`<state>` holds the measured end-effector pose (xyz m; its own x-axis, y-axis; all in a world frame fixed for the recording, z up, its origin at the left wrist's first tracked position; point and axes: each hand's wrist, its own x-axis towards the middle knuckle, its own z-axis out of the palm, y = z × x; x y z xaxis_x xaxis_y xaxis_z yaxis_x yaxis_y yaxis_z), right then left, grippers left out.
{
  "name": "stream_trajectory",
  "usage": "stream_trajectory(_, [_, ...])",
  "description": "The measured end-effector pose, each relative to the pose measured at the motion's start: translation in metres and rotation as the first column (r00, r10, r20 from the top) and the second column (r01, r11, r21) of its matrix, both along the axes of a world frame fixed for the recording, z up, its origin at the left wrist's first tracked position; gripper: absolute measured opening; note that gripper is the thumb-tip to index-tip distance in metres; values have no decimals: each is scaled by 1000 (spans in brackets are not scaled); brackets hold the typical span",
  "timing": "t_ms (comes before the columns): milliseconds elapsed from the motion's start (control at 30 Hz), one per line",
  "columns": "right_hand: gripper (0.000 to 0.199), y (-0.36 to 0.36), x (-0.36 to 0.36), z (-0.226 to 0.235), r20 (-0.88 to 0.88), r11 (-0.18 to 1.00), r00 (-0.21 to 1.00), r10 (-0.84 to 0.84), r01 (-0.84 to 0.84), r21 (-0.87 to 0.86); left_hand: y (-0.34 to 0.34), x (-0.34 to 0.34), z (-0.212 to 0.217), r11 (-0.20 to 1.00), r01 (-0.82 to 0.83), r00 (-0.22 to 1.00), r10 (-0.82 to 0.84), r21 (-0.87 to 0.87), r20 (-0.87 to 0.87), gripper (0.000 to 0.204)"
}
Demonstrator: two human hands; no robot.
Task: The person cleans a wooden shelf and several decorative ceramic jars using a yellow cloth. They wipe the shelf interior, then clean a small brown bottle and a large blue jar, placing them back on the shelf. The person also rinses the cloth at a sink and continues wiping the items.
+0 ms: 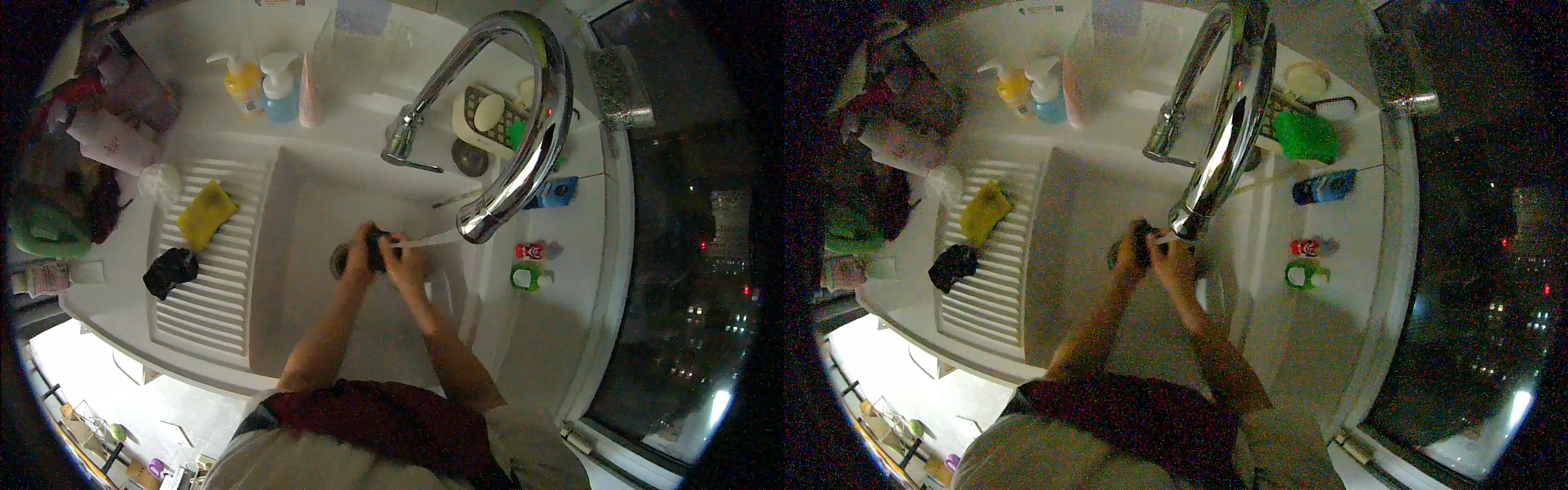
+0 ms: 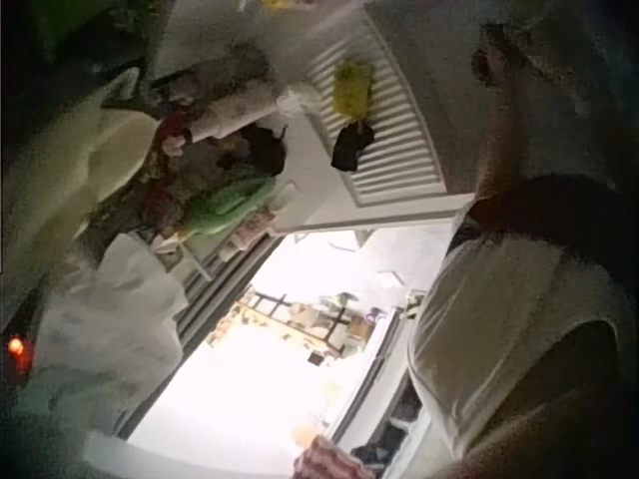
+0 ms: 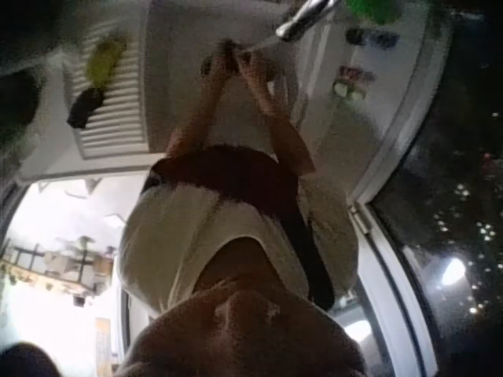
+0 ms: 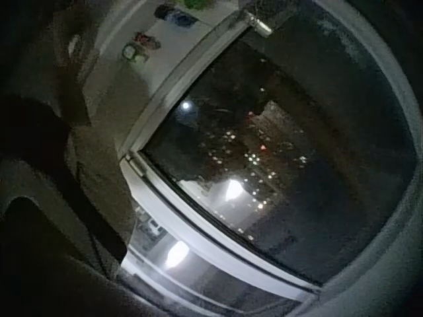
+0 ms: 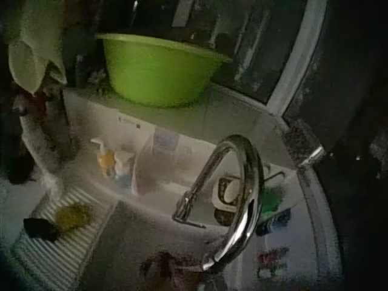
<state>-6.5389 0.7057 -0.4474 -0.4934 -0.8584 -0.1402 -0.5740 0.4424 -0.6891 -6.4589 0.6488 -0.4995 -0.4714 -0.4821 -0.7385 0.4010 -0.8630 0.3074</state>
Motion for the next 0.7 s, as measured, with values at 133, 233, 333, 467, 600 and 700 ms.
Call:
stream_trajectory(133, [30, 8, 44, 21, -161, 983, 977, 143, -159, -91, 6, 1, -12, 956, 117, 993, -105, -268, 59, 40])
stream_trajectory(233, [32, -5, -6, -22, -29, 974, 995, -96, 100, 203, 16, -7, -6, 981, 152, 978, -133, 119, -159, 44])
stream_trajectory(333, [32, 13, -44, -83, -56, 978, 998, -28, 39, 203, 13, 2, 2, 965, 252, 966, -256, -76, -42, 51])
stream_trajectory(467, [40, 20, -49, -26, 524, 997, 849, -65, 41, 58, -20, 41, 9, 747, 511, 855, -391, -425, 342, 42])
stream_trajectory(600, [50, 28, -63, 0, 663, 959, 732, -153, -52, 278, -30, 54, -92, 423, 681, 672, -36, -598, 739, 29])
stream_trajectory(700, [53, 34, -63, 1, 686, 914, 666, -293, -16, 406, -41, 47, -5, 552, 429, 868, -31, -715, 496, 25])
